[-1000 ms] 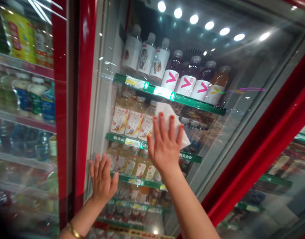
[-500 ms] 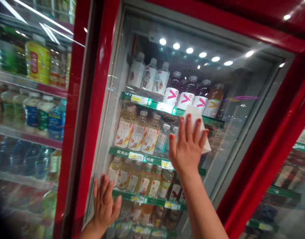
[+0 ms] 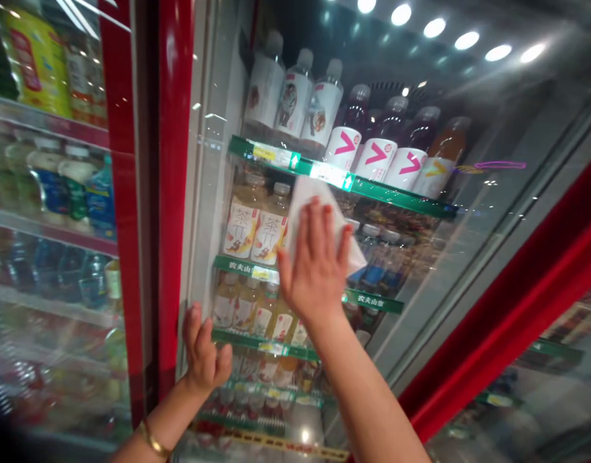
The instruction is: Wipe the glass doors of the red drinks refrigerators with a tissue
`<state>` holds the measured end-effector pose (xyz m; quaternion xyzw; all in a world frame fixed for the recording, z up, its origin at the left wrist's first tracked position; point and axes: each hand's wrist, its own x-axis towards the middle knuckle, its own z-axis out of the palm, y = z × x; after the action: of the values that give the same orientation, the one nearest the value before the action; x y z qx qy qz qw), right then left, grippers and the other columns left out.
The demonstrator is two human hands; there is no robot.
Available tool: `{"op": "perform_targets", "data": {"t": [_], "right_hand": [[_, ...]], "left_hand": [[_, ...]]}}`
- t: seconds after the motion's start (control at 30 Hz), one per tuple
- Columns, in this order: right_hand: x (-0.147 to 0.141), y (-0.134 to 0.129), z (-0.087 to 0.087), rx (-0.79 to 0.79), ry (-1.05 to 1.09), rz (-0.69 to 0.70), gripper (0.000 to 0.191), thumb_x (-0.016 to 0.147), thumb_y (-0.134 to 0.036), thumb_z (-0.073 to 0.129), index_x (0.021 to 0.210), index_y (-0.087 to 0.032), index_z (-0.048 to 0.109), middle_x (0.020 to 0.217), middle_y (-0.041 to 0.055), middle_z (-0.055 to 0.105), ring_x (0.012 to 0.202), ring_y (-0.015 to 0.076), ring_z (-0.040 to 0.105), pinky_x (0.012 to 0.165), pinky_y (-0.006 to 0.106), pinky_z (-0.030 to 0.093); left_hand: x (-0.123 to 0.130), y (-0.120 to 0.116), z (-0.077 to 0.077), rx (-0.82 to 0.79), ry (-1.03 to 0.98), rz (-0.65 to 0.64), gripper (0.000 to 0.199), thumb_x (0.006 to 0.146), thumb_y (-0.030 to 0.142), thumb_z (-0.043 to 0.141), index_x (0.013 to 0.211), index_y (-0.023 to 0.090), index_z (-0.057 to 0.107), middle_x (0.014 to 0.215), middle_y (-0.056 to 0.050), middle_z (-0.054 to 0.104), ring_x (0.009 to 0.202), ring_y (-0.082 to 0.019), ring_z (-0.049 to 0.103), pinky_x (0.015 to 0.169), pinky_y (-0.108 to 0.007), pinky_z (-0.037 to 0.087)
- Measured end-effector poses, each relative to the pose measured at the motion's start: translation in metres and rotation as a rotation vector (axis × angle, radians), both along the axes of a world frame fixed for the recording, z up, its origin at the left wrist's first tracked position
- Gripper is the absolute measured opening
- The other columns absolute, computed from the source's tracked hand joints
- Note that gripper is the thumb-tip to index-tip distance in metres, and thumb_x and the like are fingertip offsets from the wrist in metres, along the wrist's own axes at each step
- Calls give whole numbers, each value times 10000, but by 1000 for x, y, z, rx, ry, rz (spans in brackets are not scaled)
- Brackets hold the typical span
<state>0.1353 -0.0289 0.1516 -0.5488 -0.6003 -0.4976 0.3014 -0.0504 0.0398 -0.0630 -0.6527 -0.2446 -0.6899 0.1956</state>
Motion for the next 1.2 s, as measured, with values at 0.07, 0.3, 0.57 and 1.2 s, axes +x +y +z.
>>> {"op": "perform_targets", "data": {"t": [0.07, 0.3, 0.57, 1.2], "right_hand": [[-22, 3, -48, -199, -240, 160, 824, 1090, -387, 471, 1799, -248, 74, 1838, 39, 309, 1740, 258, 199, 1432, 549, 175], [1, -22, -102, -390, -377, 349, 627, 1133, -331, 448, 1745, -300, 315, 1734, -78, 493, 1667, 119, 358, 1415, 368, 208], [-40, -1, -100, -285, -428, 239, 617, 1116, -354, 464, 1726, -339, 369, 1826, -109, 308, 1750, 161, 105, 1456, 486, 21], [84, -50, -240, 167, 407, -204, 763, 1115, -320, 319, 1797, -198, -1, 1871, 191, 142, 1756, 351, -40, 1338, 817, 40]], "left_hand": [[2, 6, -10, -1, -39, -37, 770, 1082, 354, 424, 1785, 243, 130, 1890, -99, 40, 1750, -293, 131, 1420, -547, 205], [4, 12, -31, -47, -45, -25, 803, 1081, 611, 318, 1782, 317, 57, 1888, -62, -97, 1760, -301, 16, 1422, -597, 163], [-6, 6, -12, 25, 13, -37, 716, 1112, 407, 362, 1782, 263, 157, 1890, -106, 32, 1758, -321, 48, 1419, -643, 98], [54, -21, 76, 17, 274, 66, 854, 978, 310, 702, 1746, 359, 333, 1849, 38, 188, 1756, -224, 41, 1451, -489, -35]]}}
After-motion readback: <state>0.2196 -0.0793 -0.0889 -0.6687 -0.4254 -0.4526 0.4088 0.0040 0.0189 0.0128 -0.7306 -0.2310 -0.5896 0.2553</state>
